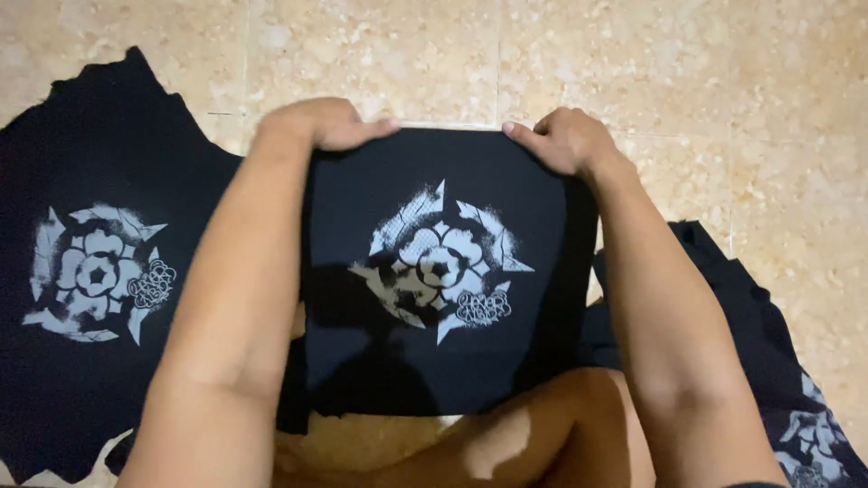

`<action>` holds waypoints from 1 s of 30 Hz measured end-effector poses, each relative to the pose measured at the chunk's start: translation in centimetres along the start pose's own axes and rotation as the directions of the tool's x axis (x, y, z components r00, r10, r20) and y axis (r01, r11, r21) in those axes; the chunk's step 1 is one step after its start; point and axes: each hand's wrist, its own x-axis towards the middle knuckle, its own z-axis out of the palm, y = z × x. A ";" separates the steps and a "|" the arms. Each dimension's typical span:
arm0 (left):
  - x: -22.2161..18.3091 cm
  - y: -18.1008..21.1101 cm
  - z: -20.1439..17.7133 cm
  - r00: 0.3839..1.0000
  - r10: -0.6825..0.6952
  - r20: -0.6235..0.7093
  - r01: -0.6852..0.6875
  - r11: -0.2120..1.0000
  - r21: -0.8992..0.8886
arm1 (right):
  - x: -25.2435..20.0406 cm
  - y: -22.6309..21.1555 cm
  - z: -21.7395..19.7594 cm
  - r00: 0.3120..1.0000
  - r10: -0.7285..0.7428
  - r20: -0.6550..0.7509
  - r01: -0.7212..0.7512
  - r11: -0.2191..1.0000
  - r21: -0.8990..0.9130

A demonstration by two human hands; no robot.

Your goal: Sorting, smoothing, and stacking printed black t-shirt panels on the floor.

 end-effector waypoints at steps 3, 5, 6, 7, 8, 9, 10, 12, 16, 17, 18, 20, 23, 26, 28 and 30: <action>1.6 -3.2 0.8 0.991 -0.113 -0.070 0.107 0.991 -0.084 | 1.7 1.7 1.5 0.998 0.017 -0.053 -0.019 0.999 -0.034; -0.6 -3.2 1.4 0.985 -0.146 -0.094 0.125 0.973 -0.196 | 2.1 2.2 2.1 0.998 0.028 -0.059 -0.030 0.998 -0.049; -1.5 -3.2 1.4 0.976 -0.180 -0.120 0.136 0.942 -0.306 | 2.5 2.4 2.3 0.997 0.036 -0.070 -0.041 0.997 -0.063; 0.4 -5.3 2.6 0.976 -0.178 -0.125 0.134 0.945 -0.299 | 2.8 2.3 2.4 0.996 0.037 -0.076 -0.041 0.997 -0.057; 2.4 -7.3 4.3 0.964 -0.192 -0.184 0.113 0.921 -0.372 | 2.8 2.5 2.8 0.995 0.047 -0.086 -0.054 0.996 -0.077; 4.4 -9.5 6.1 0.947 -0.211 -0.241 0.086 0.893 -0.442 | 2.9 2.6 3.4 0.994 0.058 -0.096 -0.067 0.993 -0.096; 6.1 -10.9 7.6 0.950 -0.214 -0.229 0.093 0.890 -0.446 | 3.5 2.8 4.2 0.995 0.060 -0.085 -0.069 0.993 -0.099; 9.5 -13.9 10.5 0.900 -0.300 -0.316 0.154 0.898 -0.413 | 4.8 3.0 5.7 0.988 0.018 -0.156 -0.038 0.991 -0.126; 12.1 -14.6 13.8 0.818 -0.457 -0.350 0.274 0.844 -0.461 | 8.7 6.3 13.2 0.858 -0.192 -0.477 0.072 0.964 -0.258; 12.5 -14.0 14.6 0.712 -0.447 -0.542 0.287 0.889 -0.357 | 7.8 5.8 14.0 0.733 -0.199 -0.650 0.062 0.972 -0.227; 13.0 -13.4 15.3 0.576 -0.400 -0.713 0.318 0.913 -0.256 | 7.2 5.3 14.4 0.571 -0.201 -0.796 0.063 0.977 -0.201; 8.6 -6.7 15.1 0.469 -0.227 -0.853 0.184 0.970 -0.157 | 2.2 1.4 15.0 0.571 -0.237 -0.786 0.138 0.971 -0.193; 5.2 0.9 18.6 0.463 0.045 -0.885 -0.009 0.999 0.046 | -3.2 -2.2 17.1 0.687 -0.266 -0.677 0.220 0.963 -0.155; 4.6 2.7 22.3 0.757 0.120 -0.642 -0.099 0.993 0.069 | -5.0 -2.9 17.5 0.893 -0.197 -0.405 0.179 0.980 -0.083; 5.2 2.2 23.7 0.890 0.095 -0.446 -0.090 0.995 0.032 | -4.3 -2.2 17.2 0.964 -0.131 -0.230 0.124 0.991 -0.045; 5.9 1.4 24.9 0.761 0.149 -0.632 -0.101 0.989 0.111 | -2.9 -1.0 17.3 0.955 -0.124 -0.269 0.108 0.991 -0.075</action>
